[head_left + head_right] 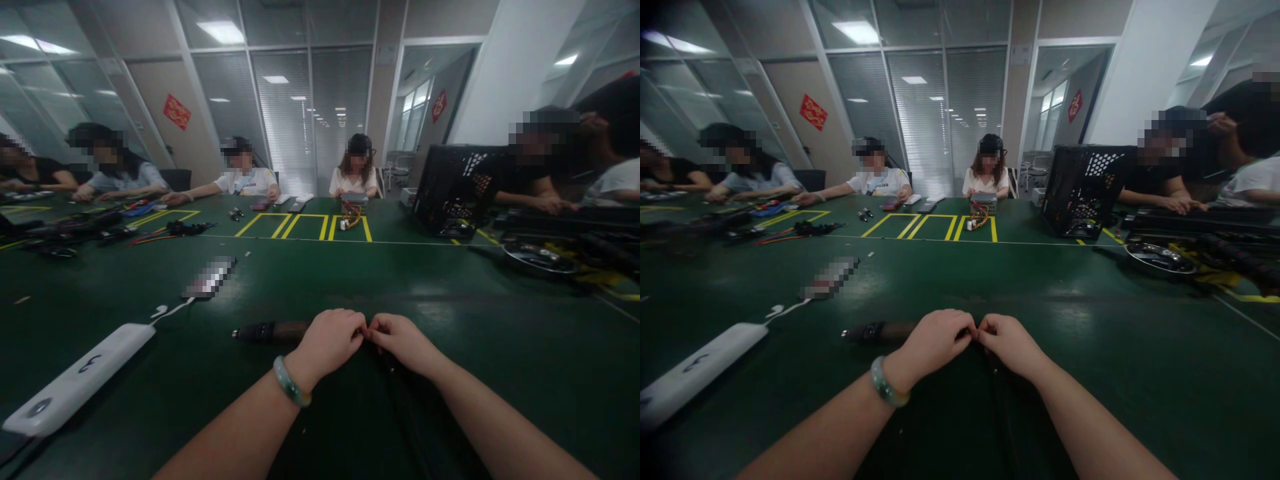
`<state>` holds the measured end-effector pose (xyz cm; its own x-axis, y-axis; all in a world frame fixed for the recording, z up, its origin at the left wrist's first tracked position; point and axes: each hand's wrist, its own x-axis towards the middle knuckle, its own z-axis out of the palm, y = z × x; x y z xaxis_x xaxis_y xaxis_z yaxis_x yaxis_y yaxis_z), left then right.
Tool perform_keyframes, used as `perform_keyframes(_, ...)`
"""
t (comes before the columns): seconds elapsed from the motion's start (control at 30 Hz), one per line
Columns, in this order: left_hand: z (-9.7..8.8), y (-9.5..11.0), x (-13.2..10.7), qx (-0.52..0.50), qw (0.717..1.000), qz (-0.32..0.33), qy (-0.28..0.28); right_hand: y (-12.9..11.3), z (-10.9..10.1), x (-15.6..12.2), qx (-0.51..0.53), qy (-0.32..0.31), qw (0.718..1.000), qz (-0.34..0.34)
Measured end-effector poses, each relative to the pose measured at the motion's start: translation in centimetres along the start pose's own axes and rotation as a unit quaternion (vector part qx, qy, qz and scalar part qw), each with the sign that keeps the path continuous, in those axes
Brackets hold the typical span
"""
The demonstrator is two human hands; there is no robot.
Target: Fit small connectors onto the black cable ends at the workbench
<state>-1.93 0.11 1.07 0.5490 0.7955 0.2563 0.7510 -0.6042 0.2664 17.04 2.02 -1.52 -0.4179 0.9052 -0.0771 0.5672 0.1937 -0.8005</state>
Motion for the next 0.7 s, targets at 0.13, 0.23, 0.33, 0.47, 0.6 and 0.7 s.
perform_keyframes(0.13,0.0,0.0,0.0,-0.001,1.0,-0.013,0.0,-0.2,-0.3,-0.3,-0.001,-0.015,1.0,0.005)
perform_keyframes(0.23,0.0,0.1,0.0,-0.001,1.0,-0.02,-0.002,-0.5,-0.8,-0.8,-0.018,-0.039,0.999,0.012)
perform_keyframes(0.33,0.0,0.2,0.0,-0.003,1.0,-0.024,-0.002,-0.7,-1.1,-1.2,-0.025,-0.047,0.998,0.018)
perform_keyframes(0.47,-0.1,0.1,0.0,0.002,1.0,-0.022,-0.005,-0.7,-0.5,-1.0,-0.003,-0.006,1.0,-0.005)
perform_keyframes(0.6,0.1,-0.1,0.1,0.003,1.0,-0.019,-0.007,-0.7,0.1,-0.5,0.006,0.042,0.999,-0.02)
perform_keyframes(0.7,0.1,-0.2,0.2,0.001,1.0,-0.019,-0.012,-0.8,0.1,-0.4,0.004,0.034,0.999,-0.015)
